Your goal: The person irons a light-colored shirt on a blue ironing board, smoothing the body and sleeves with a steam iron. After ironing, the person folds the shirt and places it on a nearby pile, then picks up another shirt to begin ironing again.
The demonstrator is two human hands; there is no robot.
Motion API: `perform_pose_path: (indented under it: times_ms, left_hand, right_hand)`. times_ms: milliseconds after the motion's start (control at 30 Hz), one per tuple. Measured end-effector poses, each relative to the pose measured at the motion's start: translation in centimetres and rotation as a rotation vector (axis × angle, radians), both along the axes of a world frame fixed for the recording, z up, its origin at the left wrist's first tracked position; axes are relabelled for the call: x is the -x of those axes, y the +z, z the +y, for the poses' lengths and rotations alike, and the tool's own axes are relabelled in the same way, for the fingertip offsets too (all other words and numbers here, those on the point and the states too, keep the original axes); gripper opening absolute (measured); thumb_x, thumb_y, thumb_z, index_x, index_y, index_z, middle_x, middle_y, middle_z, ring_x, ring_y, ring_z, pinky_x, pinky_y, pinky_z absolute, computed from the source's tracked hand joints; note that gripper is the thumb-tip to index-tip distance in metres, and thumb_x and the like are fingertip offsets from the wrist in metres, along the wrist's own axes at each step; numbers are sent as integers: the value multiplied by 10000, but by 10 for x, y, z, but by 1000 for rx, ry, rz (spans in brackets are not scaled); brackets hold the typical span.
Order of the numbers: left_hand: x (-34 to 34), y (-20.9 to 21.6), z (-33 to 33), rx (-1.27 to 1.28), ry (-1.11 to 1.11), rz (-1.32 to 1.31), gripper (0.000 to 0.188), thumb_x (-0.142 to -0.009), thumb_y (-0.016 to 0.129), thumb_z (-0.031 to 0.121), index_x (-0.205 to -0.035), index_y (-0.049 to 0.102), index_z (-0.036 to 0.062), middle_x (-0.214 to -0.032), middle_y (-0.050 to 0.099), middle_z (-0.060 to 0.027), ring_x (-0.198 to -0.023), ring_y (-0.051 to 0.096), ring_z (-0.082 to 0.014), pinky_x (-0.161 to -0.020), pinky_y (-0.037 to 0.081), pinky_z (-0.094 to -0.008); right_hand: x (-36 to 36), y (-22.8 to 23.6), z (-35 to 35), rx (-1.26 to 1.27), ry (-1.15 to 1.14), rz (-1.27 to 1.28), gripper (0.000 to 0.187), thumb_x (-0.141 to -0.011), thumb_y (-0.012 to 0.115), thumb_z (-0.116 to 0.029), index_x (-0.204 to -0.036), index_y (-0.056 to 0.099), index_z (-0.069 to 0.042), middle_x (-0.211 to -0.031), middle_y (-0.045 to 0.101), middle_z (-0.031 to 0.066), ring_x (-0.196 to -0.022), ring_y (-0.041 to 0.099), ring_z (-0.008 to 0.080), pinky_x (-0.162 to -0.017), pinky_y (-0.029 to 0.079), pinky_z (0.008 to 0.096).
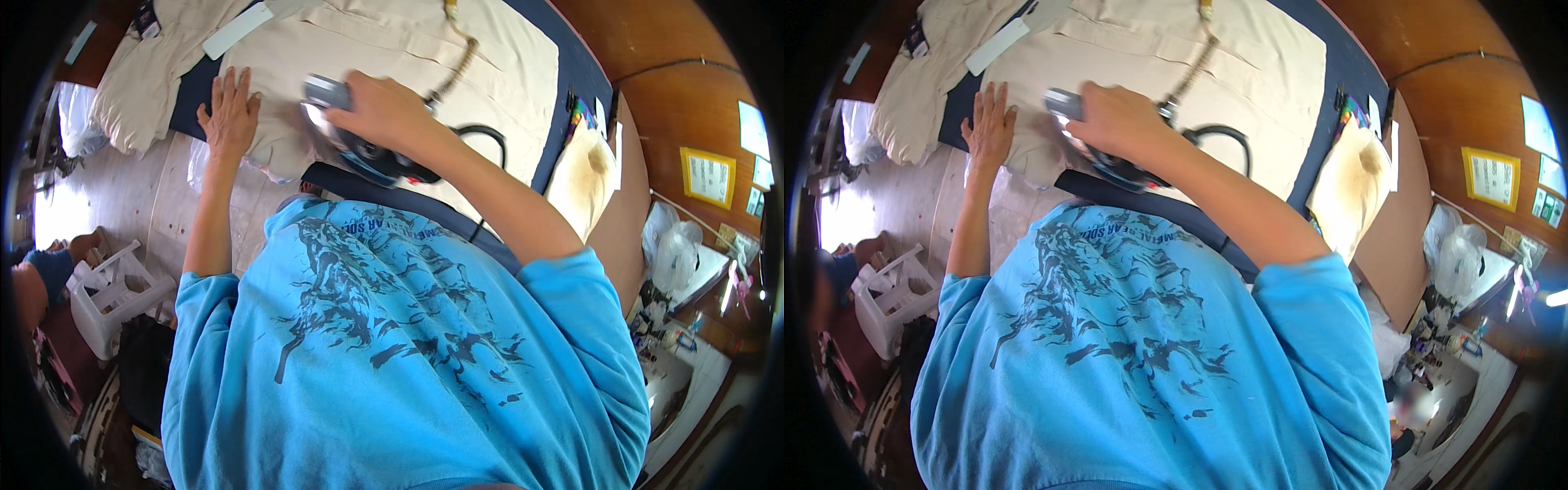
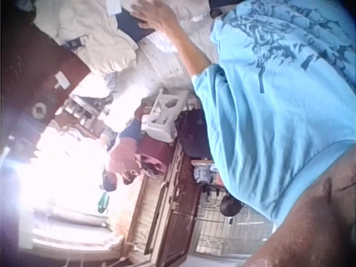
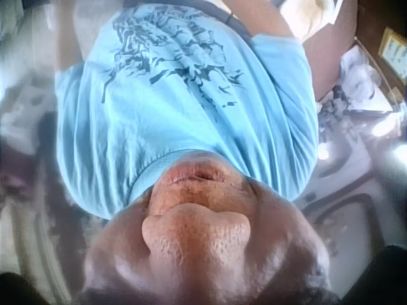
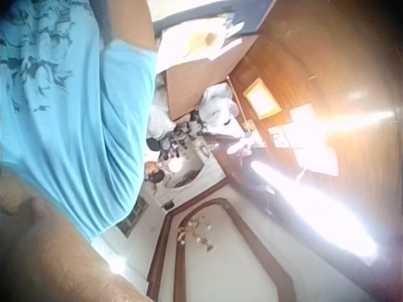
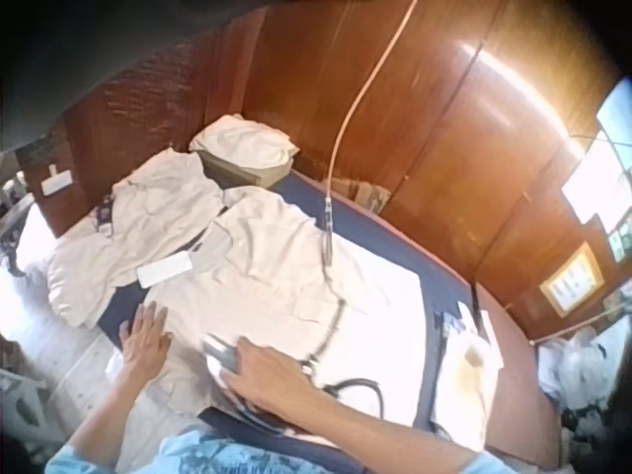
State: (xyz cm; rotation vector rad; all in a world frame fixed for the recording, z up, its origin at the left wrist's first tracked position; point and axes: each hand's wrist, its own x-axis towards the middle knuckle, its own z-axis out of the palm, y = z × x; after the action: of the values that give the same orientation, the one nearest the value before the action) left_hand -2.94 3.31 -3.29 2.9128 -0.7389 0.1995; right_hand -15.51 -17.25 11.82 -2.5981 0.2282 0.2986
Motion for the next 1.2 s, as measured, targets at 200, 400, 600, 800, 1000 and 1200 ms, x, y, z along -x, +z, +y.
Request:
perform_pose_path:
  times_ms: [200,400,600,800,1000,1200]
  left_hand:
    - [6,10,-13,391,59,-31,520,-927,340,411,-1402,271,211,-1440,288,-75,-1331,245,-286,-1007,195,-561]
    - [76,46,-77,855,-310,-118,470,-870,498,255,-1300,412,87,-1313,441,-122,-1200,405,-304,-955,307,-456]
    - [175,61,-148,388,-1541,487,310,-830,570,262,-1094,575,99,-1111,571,-66,-980,552,-226,-837,430,-365]
    - [236,21,-193,102,-1604,261,497,-903,417,406,-1317,396,132,-1415,318,-55,-1315,276,-186,-1026,286,-419]
    - [255,19,-185,64,-1630,244,500,-903,414,403,-1322,382,131,-1416,310,-76,-1310,288,-197,-1026,300,-412]
    - [238,36,-185,55,-1688,613,392,-911,426,290,-1258,439,108,-1300,422,-127,-1181,429,-268,-963,364,-407]
  right_hand:
    - [-49,-8,10,-41,94,-51,414,-648,620,-278,-941,558,8,-787,629,219,-743,618,376,-671,490,436]
    - [17,-5,-73,0,64,42,491,-639,630,-242,-1074,535,-34,-871,626,221,-828,619,349,-748,492,394]
    - [63,4,-162,104,-94,7,523,-670,630,-221,-1148,512,-43,-913,628,205,-836,616,327,-771,478,365]
    - [93,21,-172,154,-66,-48,444,-647,623,-173,-1071,550,-67,-840,642,175,-759,624,314,-699,493,371]
    - [126,1,-187,110,-78,45,493,-663,606,-185,-1135,524,-70,-878,635,185,-790,619,317,-739,487,347]
    - [133,-5,-187,-6,-67,-7,508,-649,618,-208,-1123,522,-54,-883,627,203,-811,615,329,-751,482,366]
